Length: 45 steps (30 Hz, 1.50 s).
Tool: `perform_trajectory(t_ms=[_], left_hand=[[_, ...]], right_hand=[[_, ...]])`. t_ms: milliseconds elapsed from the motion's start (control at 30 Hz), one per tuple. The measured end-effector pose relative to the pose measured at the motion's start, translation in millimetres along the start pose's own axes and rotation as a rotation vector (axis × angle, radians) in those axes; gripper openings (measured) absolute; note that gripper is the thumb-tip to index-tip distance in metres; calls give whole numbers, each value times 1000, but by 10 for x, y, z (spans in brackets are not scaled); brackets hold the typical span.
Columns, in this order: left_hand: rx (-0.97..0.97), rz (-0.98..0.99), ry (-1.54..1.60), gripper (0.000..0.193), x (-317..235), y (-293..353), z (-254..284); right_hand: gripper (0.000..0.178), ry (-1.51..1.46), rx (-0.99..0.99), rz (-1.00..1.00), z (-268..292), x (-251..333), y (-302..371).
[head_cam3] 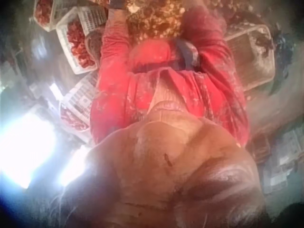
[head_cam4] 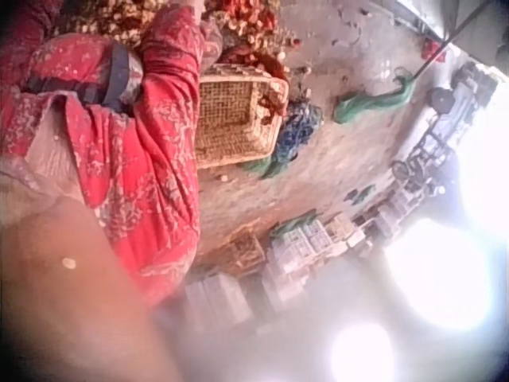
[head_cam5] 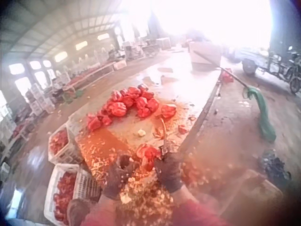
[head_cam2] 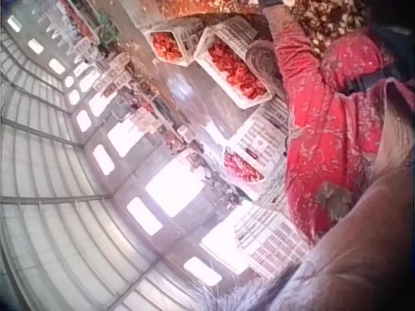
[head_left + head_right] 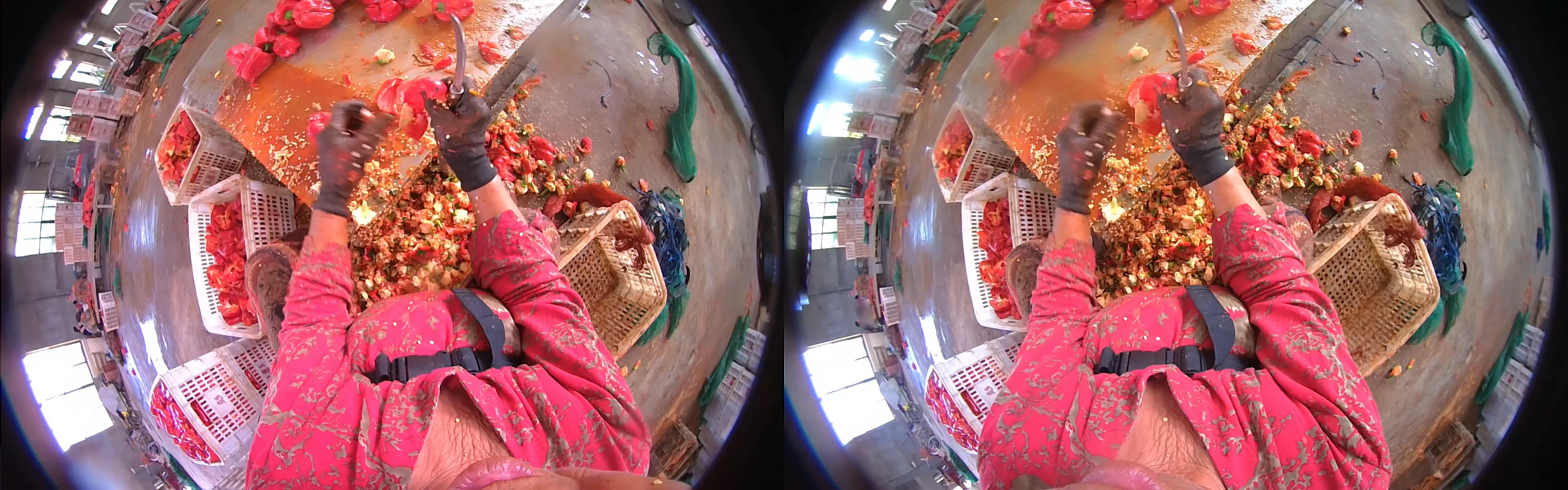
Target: The person repeatedly picks up red bell peppers and uses a knife to chop them into small pieces on a wooden cutting board. The chopped pieces accumulate on the board while whole peppers are arranged nearby.
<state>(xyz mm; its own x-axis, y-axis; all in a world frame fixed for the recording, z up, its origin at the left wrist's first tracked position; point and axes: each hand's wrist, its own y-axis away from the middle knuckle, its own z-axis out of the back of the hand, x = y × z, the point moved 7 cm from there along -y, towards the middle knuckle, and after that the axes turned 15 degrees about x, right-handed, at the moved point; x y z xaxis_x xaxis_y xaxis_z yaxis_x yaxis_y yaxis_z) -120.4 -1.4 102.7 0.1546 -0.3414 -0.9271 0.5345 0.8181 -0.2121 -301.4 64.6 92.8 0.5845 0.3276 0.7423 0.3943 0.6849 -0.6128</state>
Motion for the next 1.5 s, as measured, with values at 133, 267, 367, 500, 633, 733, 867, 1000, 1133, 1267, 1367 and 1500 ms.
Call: perform_trajectory(t_ms=[133, 267, 367, 500, 633, 733, 867, 1000, 1133, 1267, 1367, 1500], left_hand=[[63, 63, -133, 24, -14, 91, -255], [-18, 97, 295, 22, 223, 133, -215], [31, 201, 1000, 15, 395, 161, -206], [338, 103, 323, 31, 268, 262, -18], [227, 184, 451, 47, 248, 201, -29], [355, 255, 605, 39, 418, 188, -248], [247, 208, 268, 21, 504, -51, -138], [68, -47, -220, 21, 1040, -836, 121], [250, 232, -858, 39, 1222, -1100, -410], [65, 65, -637, 34, 1221, -908, -391], [-108, -221, -634, 30, 351, -565, -193], [-302, -67, 599, 26, 362, 37, 1033]], right_hand=[[20, 46, 103, 82, -52, 295, 14], [20, -28, 164, 168, -89, 441, 76], [19, -553, -28, -49, -183, -263, 101], [16, -995, -5, -358, -251, -444, 86], [19, -900, 351, -321, -402, -34, 60], [28, -465, 714, -209, -563, 37, 167], [27, -1167, 341, -611, -129, -174, 49], [19, -1236, 25, -554, 194, -413, 16], [18, -1152, 121, -640, 78, -326, 11], [17, -1196, 161, -605, -59, -324, 3], [18, -1107, 163, -557, 8, -480, 4], [20, -948, 223, -708, -41, -343, 48]])
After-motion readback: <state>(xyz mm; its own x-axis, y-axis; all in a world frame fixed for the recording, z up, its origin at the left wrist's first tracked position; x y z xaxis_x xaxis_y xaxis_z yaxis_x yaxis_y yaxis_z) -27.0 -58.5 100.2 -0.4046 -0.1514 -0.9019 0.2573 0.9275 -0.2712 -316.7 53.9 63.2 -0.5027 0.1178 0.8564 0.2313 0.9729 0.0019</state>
